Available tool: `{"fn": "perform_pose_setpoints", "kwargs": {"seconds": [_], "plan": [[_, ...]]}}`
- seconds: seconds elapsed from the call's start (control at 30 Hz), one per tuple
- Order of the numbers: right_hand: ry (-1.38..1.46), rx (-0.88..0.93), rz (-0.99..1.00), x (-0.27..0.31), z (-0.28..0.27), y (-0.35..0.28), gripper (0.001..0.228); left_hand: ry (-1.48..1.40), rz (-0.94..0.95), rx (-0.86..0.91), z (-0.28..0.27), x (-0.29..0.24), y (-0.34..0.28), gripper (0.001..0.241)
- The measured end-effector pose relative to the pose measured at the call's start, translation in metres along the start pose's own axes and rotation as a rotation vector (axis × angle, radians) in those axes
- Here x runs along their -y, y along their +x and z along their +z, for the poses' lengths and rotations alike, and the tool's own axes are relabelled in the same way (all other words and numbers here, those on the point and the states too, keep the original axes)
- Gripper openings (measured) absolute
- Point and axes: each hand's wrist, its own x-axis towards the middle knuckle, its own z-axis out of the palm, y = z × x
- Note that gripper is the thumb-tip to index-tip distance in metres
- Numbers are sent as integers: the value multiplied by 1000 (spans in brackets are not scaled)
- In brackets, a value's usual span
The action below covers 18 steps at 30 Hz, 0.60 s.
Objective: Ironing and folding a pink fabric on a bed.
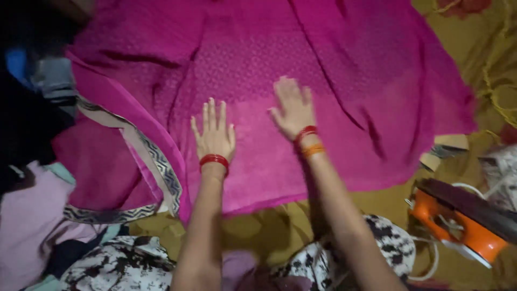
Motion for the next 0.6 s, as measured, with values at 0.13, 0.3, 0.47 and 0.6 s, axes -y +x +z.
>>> {"fn": "perform_pose_setpoints", "kwargs": {"seconds": [0.13,0.3,0.47,0.6], "plan": [[12,-56,205,-57,-12,17,78,4,6,-7,-4,-1,3,69],[58,-148,301,-131,16,26,74,-17,2,-13,-5,-2,0,71],[13,-489,300,-29,20,70,64,-6,5,-35,-7,-2,3,70],[77,-109,-57,87,25,112,73,-31,5,-9,0,0,3,72]]}}
